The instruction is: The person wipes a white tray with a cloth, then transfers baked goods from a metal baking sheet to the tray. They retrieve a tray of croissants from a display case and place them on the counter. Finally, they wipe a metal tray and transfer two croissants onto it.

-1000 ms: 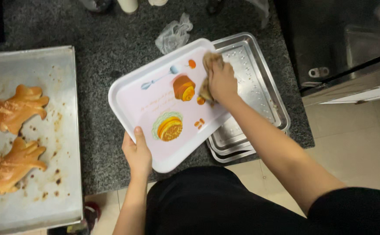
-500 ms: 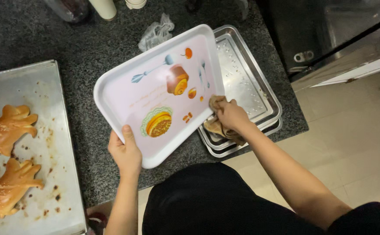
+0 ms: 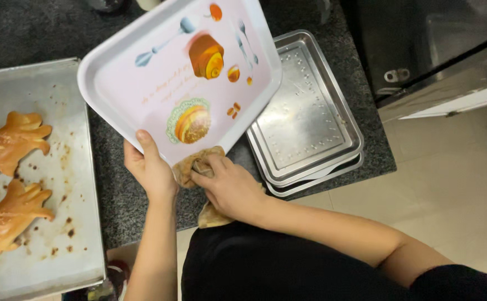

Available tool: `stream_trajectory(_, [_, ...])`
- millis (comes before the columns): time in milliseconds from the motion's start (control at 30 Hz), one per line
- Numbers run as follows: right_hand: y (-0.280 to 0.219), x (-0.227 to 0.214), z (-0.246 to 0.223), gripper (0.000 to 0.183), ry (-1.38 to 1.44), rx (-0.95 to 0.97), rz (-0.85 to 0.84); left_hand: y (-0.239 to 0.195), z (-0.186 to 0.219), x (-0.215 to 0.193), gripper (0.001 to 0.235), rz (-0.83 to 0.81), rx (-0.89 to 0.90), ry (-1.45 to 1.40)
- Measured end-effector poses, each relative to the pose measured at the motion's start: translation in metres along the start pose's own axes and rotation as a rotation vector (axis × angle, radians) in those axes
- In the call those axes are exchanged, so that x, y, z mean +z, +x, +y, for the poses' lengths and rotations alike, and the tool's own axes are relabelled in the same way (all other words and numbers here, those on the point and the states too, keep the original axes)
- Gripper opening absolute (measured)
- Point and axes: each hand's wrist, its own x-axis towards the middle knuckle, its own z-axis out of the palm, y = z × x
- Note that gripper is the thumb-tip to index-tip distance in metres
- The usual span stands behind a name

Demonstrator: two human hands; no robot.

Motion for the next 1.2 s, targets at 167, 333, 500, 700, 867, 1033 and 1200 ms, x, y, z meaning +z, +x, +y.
stream_trajectory(167, [-0.003,-0.004,0.021,0.074,-0.139,-0.029,-0.002,0.000,0.006,0.000,0.034,0.098,-0.054,-0.157])
stream_trajectory(333, [0.009,-0.011,0.083,0.074,-0.191,0.297,-0.119,-0.005,0.003,-0.009,0.031,0.164,-0.125,-0.192])
stream_trajectory(500, [-0.016,-0.038,0.179,0.073,-0.321,0.569,-0.103,-0.007,0.020,-0.051,0.044,0.174,-0.166,-0.231])
stream_trajectory(700, [-0.052,-0.030,0.217,0.052,-0.698,0.621,-0.115,-0.014,0.005,-0.084,0.054,0.239,-0.285,-0.552])
stream_trajectory(867, [-0.004,0.014,0.143,0.054,0.460,0.512,0.109,-0.031,-0.041,-0.085,0.048,0.382,-0.491,-0.721])
stream_trajectory(1033, [0.062,0.068,0.078,0.047,1.140,0.499,0.033,-0.070,-0.083,-0.068,0.046,0.362,-0.539,-0.938])
stream_trajectory(1200, [0.088,0.087,0.110,0.043,1.221,0.611,0.024,-0.097,-0.066,-0.079,0.049,0.293,-0.769,-0.757])
